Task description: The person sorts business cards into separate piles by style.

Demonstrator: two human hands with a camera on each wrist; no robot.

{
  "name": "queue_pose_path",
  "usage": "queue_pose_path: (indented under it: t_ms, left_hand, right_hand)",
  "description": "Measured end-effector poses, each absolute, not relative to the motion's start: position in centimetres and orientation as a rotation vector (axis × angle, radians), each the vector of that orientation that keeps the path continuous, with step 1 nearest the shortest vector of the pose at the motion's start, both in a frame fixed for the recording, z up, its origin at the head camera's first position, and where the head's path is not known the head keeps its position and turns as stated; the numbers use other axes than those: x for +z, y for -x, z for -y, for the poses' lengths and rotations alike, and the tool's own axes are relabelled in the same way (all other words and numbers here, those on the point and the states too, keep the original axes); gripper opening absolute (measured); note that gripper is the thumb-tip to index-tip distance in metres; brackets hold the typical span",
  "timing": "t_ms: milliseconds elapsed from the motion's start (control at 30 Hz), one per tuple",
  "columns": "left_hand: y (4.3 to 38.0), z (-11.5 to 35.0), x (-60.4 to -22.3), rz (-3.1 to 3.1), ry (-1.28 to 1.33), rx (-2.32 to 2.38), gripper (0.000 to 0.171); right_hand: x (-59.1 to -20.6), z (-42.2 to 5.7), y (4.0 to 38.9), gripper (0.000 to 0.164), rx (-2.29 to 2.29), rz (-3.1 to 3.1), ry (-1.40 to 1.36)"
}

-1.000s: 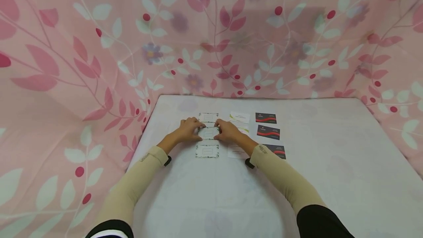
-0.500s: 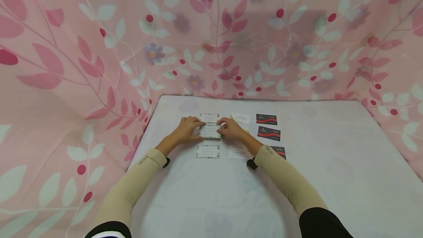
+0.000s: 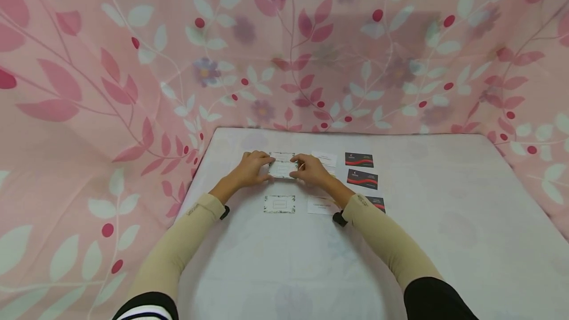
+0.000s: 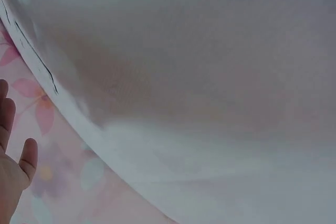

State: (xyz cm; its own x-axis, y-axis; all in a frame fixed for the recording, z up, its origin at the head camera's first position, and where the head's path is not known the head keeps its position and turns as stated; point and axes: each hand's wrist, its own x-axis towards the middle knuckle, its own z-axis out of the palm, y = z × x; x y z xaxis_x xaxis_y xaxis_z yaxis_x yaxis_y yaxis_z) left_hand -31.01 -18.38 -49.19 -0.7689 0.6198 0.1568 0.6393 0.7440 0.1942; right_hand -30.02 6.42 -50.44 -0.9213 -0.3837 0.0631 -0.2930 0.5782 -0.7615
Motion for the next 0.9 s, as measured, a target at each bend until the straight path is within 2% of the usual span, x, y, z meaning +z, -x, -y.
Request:
queue_pose_path:
  t_ms: [133, 233, 633, 900]
  left_hand:
    - [31.8, 18.4, -48.7, 2.885, 0.994, -0.352, 0.056]
    - [32.4, 18.3, -48.5, 2.911, 0.969, -0.351, 0.055]
    - [35.3, 18.1, -47.2, 2.992, 0.876, -0.424, 0.053]
    - [36.3, 18.3, -48.0, 3.071, 0.84, -0.422, 0.054]
  right_hand:
    - [-50.0, -6.1, 30.5, 0.064, -1.101, -2.793, 0.661]
    - [-49.8, -6.1, 31.1, 0.069, -1.006, -2.824, 0.701]
    - [-48.6, -5.9, 34.2, 0.064, -0.953, -2.863, 0.675]
    - [-49.6, -4.7, 34.9, 0.063, -0.957, -2.854, 0.568]
